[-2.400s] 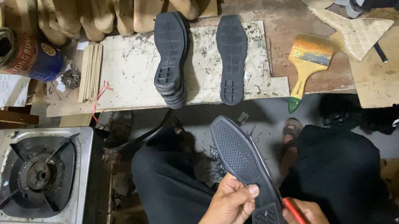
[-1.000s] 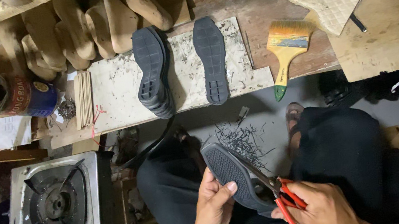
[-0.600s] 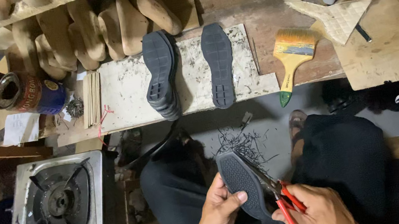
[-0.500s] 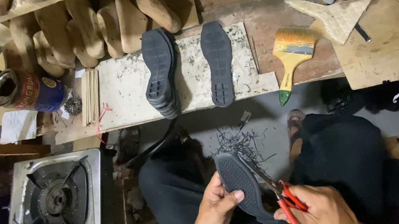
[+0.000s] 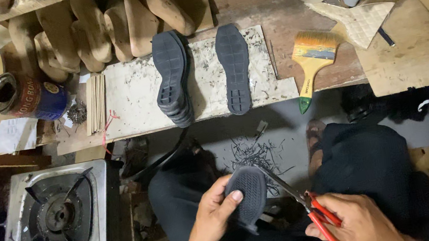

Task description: The person sits on the workshop floor and trims excess rubber from the edges of black shoe soles using red-handled scissors, letting the trimmings fall to the floor. They place each finished sole on the bench with a stack of other soles and pick up the next one to continue trimming.

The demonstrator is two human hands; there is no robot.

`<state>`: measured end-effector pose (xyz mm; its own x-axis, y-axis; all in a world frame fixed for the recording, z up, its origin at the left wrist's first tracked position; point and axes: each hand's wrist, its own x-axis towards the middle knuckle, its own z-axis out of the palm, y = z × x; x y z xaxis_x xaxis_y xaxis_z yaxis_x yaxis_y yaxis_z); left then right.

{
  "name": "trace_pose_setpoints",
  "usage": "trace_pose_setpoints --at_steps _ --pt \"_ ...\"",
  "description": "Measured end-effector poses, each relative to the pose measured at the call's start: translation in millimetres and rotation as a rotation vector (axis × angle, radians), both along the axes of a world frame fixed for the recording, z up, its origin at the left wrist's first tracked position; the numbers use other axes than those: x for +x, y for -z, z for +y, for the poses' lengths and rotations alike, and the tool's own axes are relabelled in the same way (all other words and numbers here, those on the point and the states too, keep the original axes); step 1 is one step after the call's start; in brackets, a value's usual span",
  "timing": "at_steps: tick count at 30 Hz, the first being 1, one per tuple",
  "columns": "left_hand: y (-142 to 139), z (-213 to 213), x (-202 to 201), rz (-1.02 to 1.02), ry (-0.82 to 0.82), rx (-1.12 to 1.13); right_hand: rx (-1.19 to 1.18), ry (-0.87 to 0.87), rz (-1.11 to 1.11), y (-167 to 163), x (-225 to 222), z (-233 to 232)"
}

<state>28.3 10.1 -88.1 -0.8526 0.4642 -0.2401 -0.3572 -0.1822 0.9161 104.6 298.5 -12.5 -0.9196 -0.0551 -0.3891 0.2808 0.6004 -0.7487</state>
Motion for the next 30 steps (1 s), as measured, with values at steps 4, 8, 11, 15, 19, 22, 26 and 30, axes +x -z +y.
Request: trace_pose_setpoints --at_steps 4,8,11,15,19,22,26,30 --pt "-13.3 -13.4 -9.9 -0.031 0.082 -0.027 -0.016 -0.075 0.058 1.8 2.9 10.3" --pt "-20.8 -21.1 -13.8 -0.028 0.155 -0.043 -0.030 -0.157 0.137 7.6 5.8 15.7" --pt "-22.9 -22.8 -14.4 -0.016 0.181 -0.067 -0.045 -0.159 0.071 3.3 5.9 16.2" --pt "-25.0 -23.5 -13.6 -0.014 0.220 -0.097 -0.029 -0.146 -0.036 -10.3 1.3 11.3" --pt "-26.5 -21.5 -11.8 -0.017 0.249 -0.064 -0.032 -0.104 -0.071 -19.1 -3.4 4.3" --pt "-26.2 -20.1 -10.7 -0.002 0.256 -0.051 0.020 -0.116 0.052 -18.6 -3.1 2.7" --pt "-24.9 -21.3 -11.3 0.005 0.286 -0.058 0.038 -0.161 0.126 -11.5 -1.2 9.0" --pt "-26.1 -26.3 -13.5 0.021 0.334 -0.068 0.073 -0.273 0.083 -1.5 4.8 19.4"
